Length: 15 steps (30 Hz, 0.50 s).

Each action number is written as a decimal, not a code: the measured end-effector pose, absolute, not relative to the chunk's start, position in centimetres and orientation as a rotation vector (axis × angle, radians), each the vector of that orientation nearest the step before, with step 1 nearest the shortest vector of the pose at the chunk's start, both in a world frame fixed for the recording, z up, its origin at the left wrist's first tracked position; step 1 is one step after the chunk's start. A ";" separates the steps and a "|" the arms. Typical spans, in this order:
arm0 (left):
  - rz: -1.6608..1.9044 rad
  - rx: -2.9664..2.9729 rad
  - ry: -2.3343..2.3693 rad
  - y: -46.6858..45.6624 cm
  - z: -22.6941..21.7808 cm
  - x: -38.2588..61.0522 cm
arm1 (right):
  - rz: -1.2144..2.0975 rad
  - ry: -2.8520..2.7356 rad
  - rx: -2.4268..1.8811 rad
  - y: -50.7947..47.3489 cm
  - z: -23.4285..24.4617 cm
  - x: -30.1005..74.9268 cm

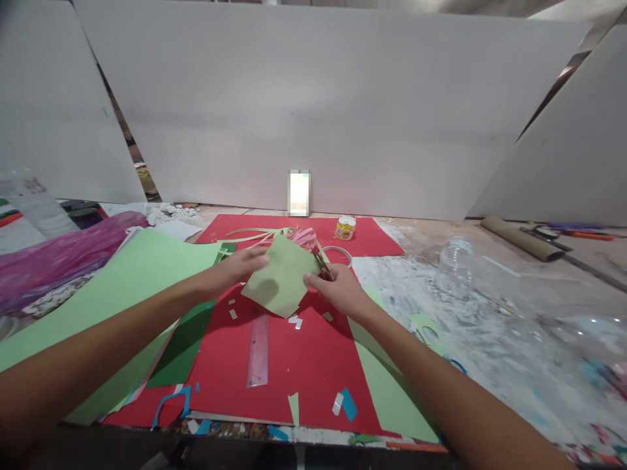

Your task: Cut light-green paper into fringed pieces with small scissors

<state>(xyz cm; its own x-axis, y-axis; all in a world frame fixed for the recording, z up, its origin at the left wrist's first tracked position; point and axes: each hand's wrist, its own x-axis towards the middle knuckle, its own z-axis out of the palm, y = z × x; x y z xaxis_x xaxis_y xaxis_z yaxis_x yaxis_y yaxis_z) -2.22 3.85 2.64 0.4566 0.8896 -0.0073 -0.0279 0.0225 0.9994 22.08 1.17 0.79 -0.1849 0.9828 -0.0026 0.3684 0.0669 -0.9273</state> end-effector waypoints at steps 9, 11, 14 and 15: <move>0.965 1.232 0.943 3.4 0.9 0.4 | 1.114 -1.570 -1.295 1.3 0.6 22.4; 1.028 1.116 0.969 3.2 0.3 0.4 | 1.124 -1.636 -1.307 1.3 0.5 22.3; 1.010 1.035 0.954 3.0 -0.4 0.2 | 1.074 -1.735 -1.294 1.2 0.7 22.1; 0.995 1.044 0.936 3.0 -0.6 0.0 | 1.055 -1.754 -1.283 1.2 0.8 22.1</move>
<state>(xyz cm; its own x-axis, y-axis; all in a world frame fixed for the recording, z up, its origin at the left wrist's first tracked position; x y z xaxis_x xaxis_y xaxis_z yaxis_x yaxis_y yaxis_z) 0.00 3.01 -0.56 0.2749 0.9520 -0.1349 -0.1931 0.1921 0.9622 22.08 1.20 0.79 -0.2545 0.9640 0.0765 0.3840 0.1734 -0.9069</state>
